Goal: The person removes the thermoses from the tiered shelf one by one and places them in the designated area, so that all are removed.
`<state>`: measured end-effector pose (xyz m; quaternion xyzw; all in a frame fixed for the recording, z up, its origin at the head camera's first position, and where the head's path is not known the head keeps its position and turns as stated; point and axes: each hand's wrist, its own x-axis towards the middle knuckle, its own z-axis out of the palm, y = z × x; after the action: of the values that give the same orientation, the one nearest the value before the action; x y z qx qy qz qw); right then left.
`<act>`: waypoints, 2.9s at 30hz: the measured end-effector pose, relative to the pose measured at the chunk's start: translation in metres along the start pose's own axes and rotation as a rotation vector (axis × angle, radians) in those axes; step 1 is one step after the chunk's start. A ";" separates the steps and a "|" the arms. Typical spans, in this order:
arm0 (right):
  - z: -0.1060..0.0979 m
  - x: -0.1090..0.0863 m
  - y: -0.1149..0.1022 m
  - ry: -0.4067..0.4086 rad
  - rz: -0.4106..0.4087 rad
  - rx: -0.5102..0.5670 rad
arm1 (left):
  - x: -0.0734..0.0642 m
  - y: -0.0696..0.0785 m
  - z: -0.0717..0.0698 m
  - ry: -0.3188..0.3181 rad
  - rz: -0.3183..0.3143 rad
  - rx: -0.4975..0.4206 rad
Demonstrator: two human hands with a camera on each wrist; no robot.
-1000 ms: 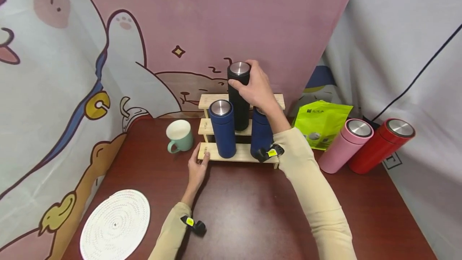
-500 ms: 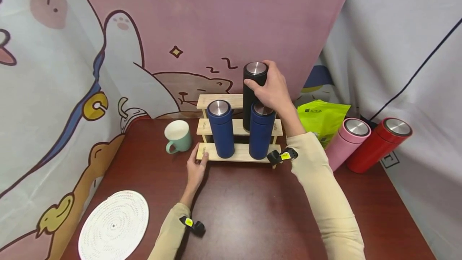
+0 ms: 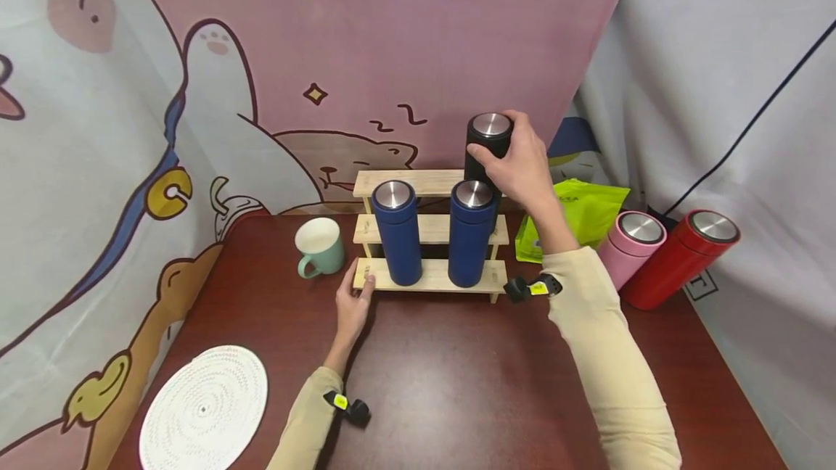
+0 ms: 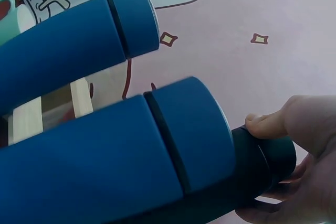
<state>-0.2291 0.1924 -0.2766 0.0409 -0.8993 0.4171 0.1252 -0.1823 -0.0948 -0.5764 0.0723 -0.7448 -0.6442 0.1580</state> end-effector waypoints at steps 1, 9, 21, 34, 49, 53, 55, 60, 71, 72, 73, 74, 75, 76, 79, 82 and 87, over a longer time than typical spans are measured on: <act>-0.001 -0.001 0.002 0.006 0.000 -0.004 | 0.000 0.000 0.000 0.000 0.002 0.001; -0.012 -0.007 0.013 0.040 -0.011 -0.036 | -0.001 0.001 -0.001 0.030 0.012 -0.016; -0.032 -0.017 0.025 0.046 0.012 -0.108 | -0.015 0.042 -0.007 -0.018 0.016 -0.019; -0.049 -0.040 0.035 0.040 0.014 -0.184 | -0.016 0.044 -0.007 0.001 0.034 -0.017; -0.066 -0.059 0.058 0.012 0.070 -0.230 | -0.001 0.000 -0.001 0.031 0.021 -0.004; -0.062 -0.063 0.068 0.000 0.101 -0.233 | -0.002 -0.001 -0.001 0.021 0.012 0.009; -0.059 -0.065 0.073 -0.005 0.110 -0.232 | -0.002 -0.001 -0.001 0.022 0.009 0.013; -0.050 -0.071 0.084 -0.018 0.108 -0.246 | -0.002 -0.001 0.000 0.032 0.008 0.006; -0.039 -0.082 0.106 -0.043 0.146 -0.212 | -0.006 0.017 0.002 0.025 0.014 -0.018; -0.038 -0.082 0.107 -0.039 0.144 -0.209 | -0.005 0.016 0.002 0.026 0.016 -0.018; -0.037 -0.082 0.109 -0.037 0.141 -0.208 | -0.005 0.014 0.002 0.029 0.016 -0.020; -0.037 -0.082 0.111 -0.035 0.140 -0.209 | -0.004 0.012 0.002 0.033 0.018 -0.018; -0.036 -0.083 0.113 -0.032 0.140 -0.210 | -0.004 0.010 0.002 0.035 0.017 -0.022; -0.035 -0.083 0.114 -0.029 0.140 -0.211 | -0.003 0.008 0.002 0.036 0.017 -0.023; -0.032 -0.084 0.118 -0.029 0.144 -0.211 | -0.002 0.004 0.001 0.035 0.011 -0.013; -0.031 -0.086 0.121 -0.030 0.155 -0.193 | -0.001 0.002 0.001 0.029 0.008 -0.014; -0.036 -0.089 0.123 -0.054 0.172 -0.180 | 0.000 0.000 0.002 0.007 0.005 -0.024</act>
<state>-0.1578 0.2970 -0.3688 -0.0369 -0.9363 0.3425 0.0680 -0.1829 -0.0930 -0.5764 0.0708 -0.7365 -0.6526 0.1632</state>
